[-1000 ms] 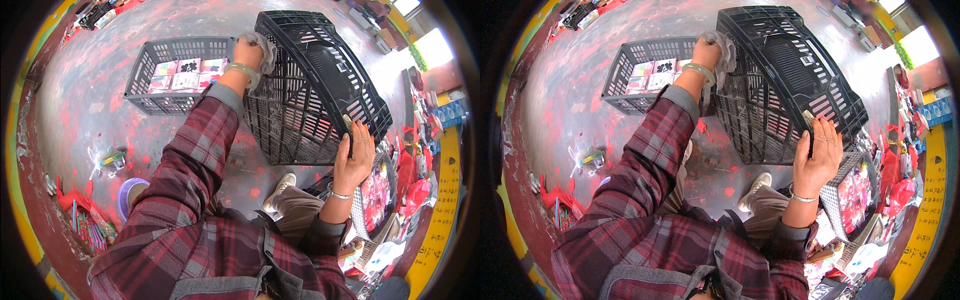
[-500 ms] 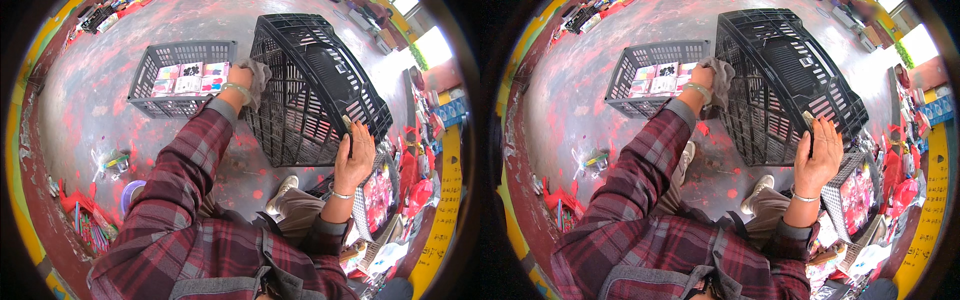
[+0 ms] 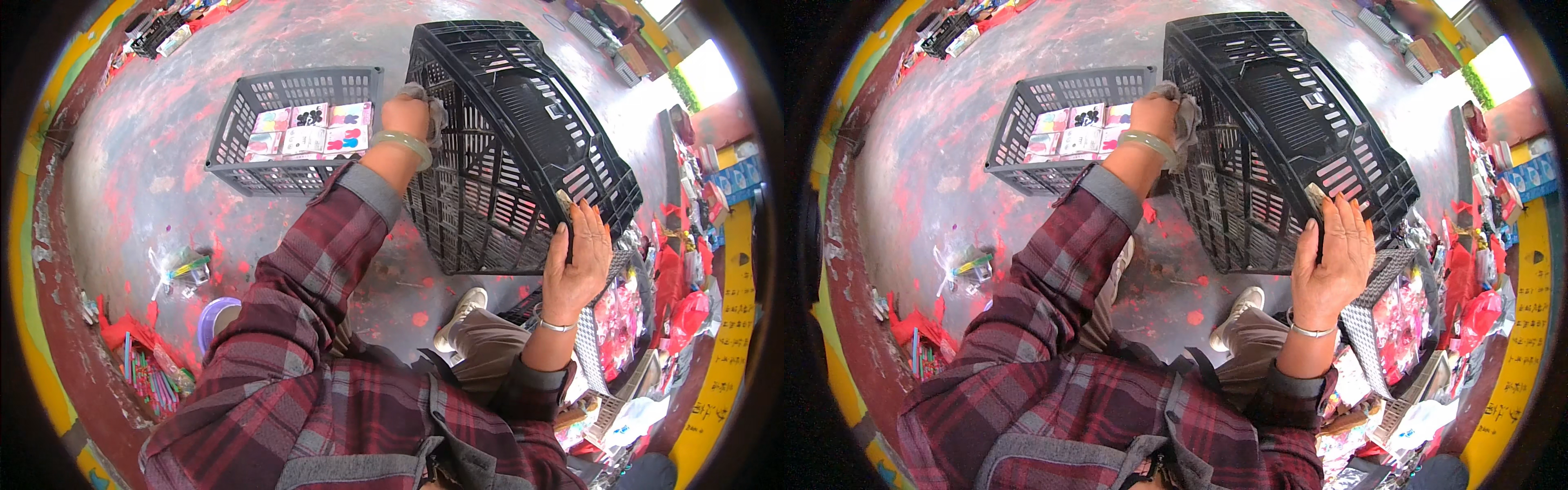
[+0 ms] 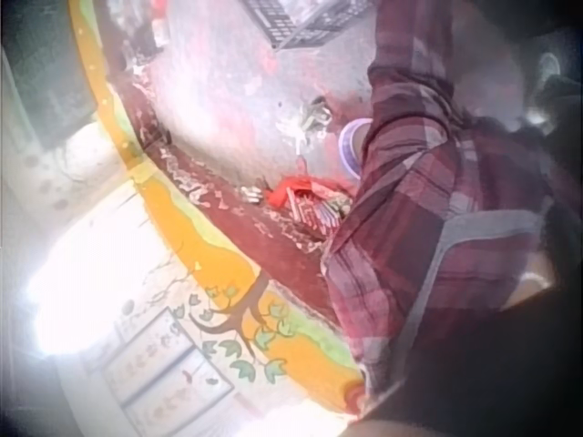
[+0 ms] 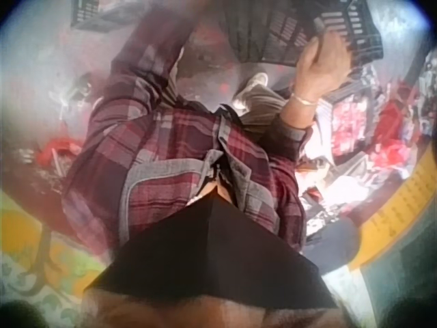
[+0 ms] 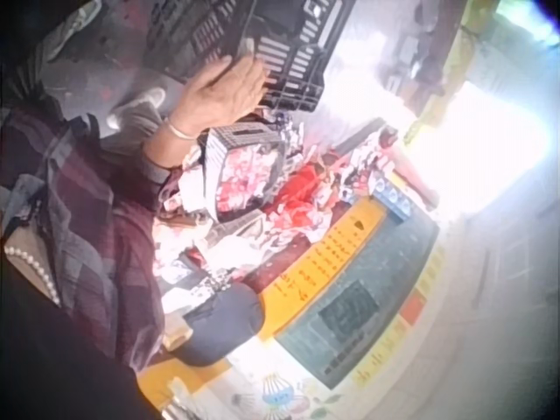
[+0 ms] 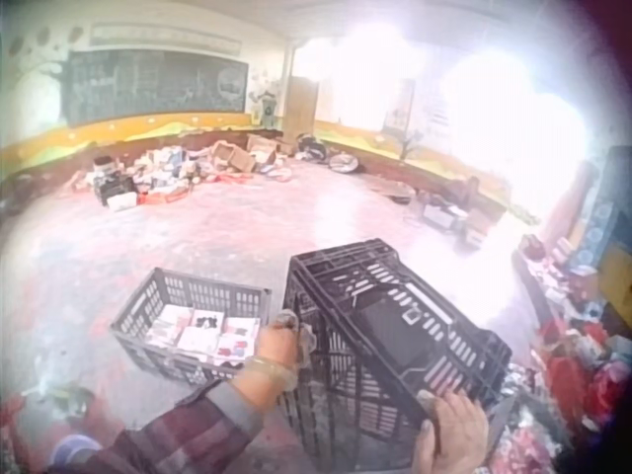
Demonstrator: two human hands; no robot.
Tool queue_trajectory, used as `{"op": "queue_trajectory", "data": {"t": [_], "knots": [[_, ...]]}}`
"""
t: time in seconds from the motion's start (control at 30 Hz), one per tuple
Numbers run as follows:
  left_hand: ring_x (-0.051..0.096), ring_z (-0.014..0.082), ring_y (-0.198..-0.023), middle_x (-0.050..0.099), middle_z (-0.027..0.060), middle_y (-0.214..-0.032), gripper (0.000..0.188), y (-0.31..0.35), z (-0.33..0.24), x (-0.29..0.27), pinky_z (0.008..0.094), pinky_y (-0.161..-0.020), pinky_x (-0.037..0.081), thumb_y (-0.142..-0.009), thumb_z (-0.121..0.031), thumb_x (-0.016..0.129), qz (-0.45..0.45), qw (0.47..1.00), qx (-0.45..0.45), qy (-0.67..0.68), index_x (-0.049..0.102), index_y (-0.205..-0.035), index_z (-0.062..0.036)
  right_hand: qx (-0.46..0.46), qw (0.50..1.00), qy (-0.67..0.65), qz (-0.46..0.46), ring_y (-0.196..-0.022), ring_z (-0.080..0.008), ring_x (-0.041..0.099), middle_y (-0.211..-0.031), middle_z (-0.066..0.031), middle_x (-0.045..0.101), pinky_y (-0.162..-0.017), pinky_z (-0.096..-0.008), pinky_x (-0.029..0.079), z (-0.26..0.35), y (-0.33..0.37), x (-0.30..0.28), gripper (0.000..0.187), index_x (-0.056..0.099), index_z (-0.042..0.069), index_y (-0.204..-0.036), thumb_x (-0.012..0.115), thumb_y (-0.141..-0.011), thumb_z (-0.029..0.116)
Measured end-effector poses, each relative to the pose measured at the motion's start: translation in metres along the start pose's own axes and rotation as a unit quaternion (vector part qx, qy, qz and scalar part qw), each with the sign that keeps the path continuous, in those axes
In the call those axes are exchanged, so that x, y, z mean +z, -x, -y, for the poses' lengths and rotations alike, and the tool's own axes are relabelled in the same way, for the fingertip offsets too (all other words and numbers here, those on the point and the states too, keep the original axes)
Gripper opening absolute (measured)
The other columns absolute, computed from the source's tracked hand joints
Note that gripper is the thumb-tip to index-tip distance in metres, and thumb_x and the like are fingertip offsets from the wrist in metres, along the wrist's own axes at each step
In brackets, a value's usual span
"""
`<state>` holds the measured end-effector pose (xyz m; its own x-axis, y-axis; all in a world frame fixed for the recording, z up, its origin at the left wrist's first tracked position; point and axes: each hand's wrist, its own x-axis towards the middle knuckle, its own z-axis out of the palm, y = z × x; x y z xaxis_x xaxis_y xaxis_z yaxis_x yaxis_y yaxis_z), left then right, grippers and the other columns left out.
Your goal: The person sits on the floor and wipes a black plastic crate with a cloth. They clean the exterior surfaces, then turn the crate over to wipe the interior grid and sides thoroughly.
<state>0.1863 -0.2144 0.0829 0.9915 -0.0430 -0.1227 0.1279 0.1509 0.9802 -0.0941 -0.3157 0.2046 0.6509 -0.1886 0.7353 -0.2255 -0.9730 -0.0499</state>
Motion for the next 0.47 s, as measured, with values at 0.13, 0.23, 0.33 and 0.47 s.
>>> {"op": "queue_trajectory", "data": {"t": [0.13,0.23,0.33,0.47], "knots": [[0.058,0.0151,-0.061,0.059,0.005,-0.071,0.004,0.003,-0.017,-0.007,0.028,-0.052,0.044,-0.084,-0.001,0.057,0.046,0.966,-0.142,0.213,0.059,-0.087,-0.001,0.0,1.0,0.002,-0.003,-0.109,-0.0304,0.058,-0.11,-0.0133,0.064,-0.099,-0.0421,0.038,-0.002,0.0,0.0,0.026,0.065,0.002,-0.104,0.062,-0.079,0.008],[0.058,0.014,-0.062,0.059,0.0048,-0.072,0.005,-0.013,-0.005,-0.007,0.0263,-0.05,0.042,-0.084,0.0,0.058,0.017,0.943,-0.166,0.289,0.058,-0.089,-0.0014,-0.002,1.0,-0.004,-0.003,-0.108,-0.0305,0.058,-0.11,-0.0134,0.064,-0.099,-0.0421,0.038,0.0,-0.001,0.0,0.027,0.065,0.002,-0.104,0.062,-0.079,0.008],[0.058,0.014,-0.063,0.061,0.0054,-0.077,0.008,0.005,-0.017,0.007,0.0264,-0.051,0.044,-0.084,-0.004,0.06,0.0,0.958,-0.15,0.245,0.058,-0.092,-0.0005,-0.001,1.0,0.003,-0.003,-0.108,-0.0305,0.058,-0.11,-0.0137,0.064,-0.099,-0.0421,0.038,-0.003,0.001,0.0,0.027,0.065,0.002,-0.105,0.062,-0.079,0.008],[0.06,0.0175,-0.064,0.064,0.0097,-0.083,0.023,0.004,-0.006,0.011,0.0352,-0.06,0.053,-0.082,-0.015,0.067,-0.043,0.998,0.006,-0.04,0.06,-0.096,0.001,0.0,1.0,-0.002,0.003,-0.109,-0.0301,0.057,-0.111,-0.0139,0.063,-0.1,-0.0421,0.037,0.0,0.0,0.002,0.028,0.065,0.002,-0.105,0.064,-0.078,0.01]]}}
